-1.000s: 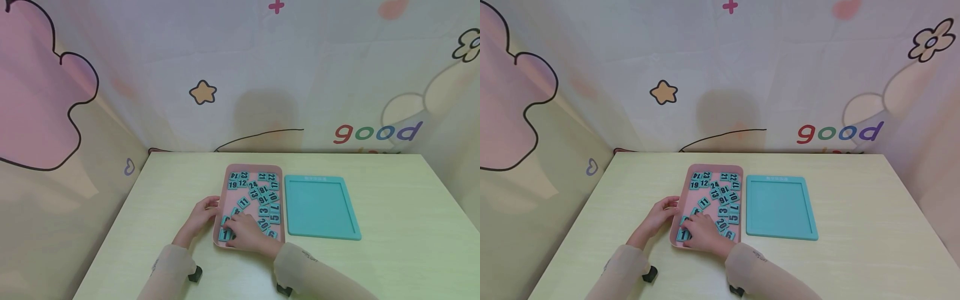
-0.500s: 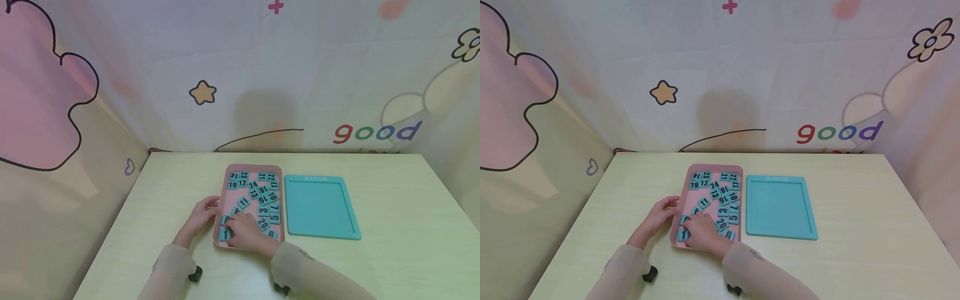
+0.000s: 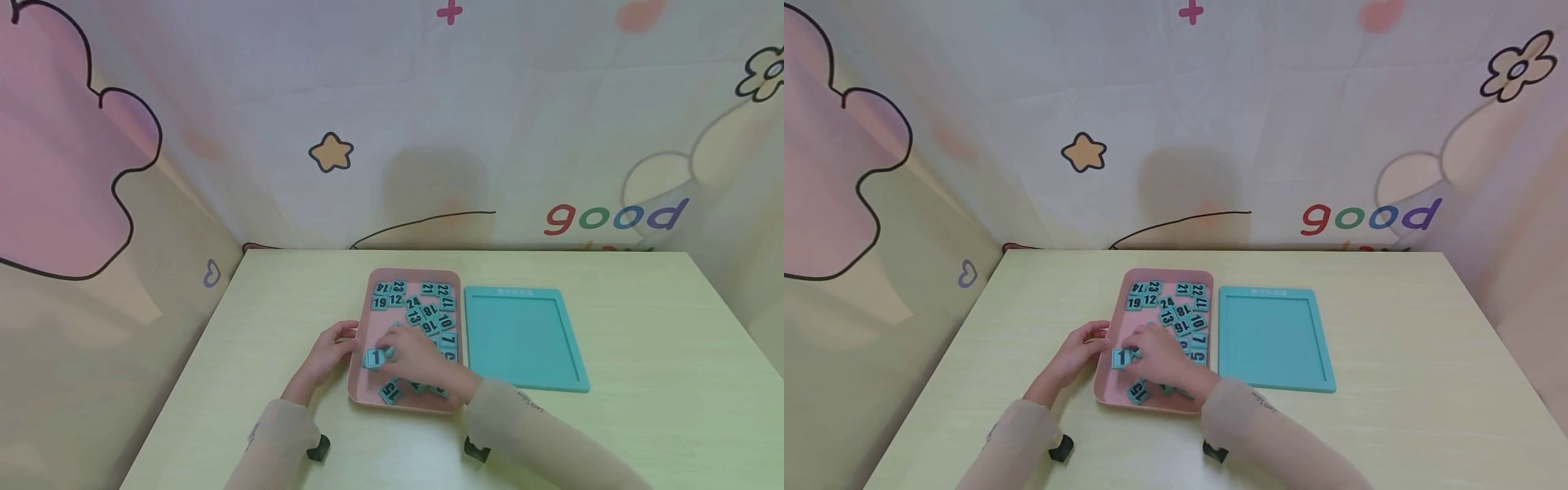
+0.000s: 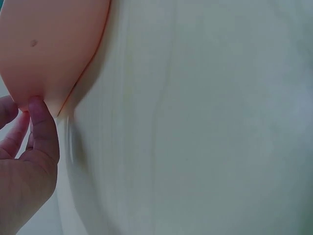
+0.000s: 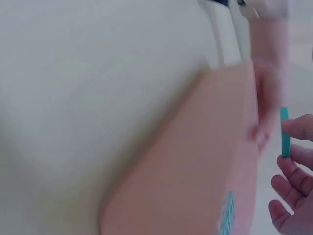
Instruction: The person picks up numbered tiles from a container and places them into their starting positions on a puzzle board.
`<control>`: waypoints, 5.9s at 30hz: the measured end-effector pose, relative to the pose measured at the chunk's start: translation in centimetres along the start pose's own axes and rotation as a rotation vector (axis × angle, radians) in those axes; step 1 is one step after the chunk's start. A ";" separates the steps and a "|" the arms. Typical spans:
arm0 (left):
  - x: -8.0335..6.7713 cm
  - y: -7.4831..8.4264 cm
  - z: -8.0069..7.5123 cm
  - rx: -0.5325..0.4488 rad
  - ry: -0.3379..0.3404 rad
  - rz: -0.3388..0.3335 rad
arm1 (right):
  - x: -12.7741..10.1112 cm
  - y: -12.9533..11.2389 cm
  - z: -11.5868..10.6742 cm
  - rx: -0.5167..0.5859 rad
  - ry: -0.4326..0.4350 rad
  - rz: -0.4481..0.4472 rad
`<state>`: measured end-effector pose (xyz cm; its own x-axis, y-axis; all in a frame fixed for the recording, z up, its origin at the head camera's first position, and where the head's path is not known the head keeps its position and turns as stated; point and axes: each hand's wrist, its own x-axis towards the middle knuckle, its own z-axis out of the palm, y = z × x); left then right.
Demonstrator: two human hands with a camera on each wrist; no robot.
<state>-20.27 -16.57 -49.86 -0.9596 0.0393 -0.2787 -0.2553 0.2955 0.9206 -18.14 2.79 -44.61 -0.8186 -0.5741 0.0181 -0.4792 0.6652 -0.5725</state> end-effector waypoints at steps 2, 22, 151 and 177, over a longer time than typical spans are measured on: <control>-0.1 0.0 0.0 0.010 -0.001 -0.010 | -0.1 0.6 -1.1 0.039 0.026 -0.001; -0.1 0.3 0.1 0.011 0.000 -0.026 | -1.7 10.1 -8.6 0.048 0.276 0.144; -0.1 0.5 0.1 0.034 -0.012 -0.022 | -4.6 3.8 1.0 -0.270 -0.005 0.043; -0.2 0.4 0.1 0.045 -0.010 -0.041 | -4.5 4.9 -1.6 -0.166 0.117 -0.149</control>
<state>-20.21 -16.38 -49.43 -0.9471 0.0359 -0.3189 -0.2885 0.3401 0.8950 -17.27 9.38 -46.19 -0.7616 -0.6189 0.1919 -0.6345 0.6523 -0.4145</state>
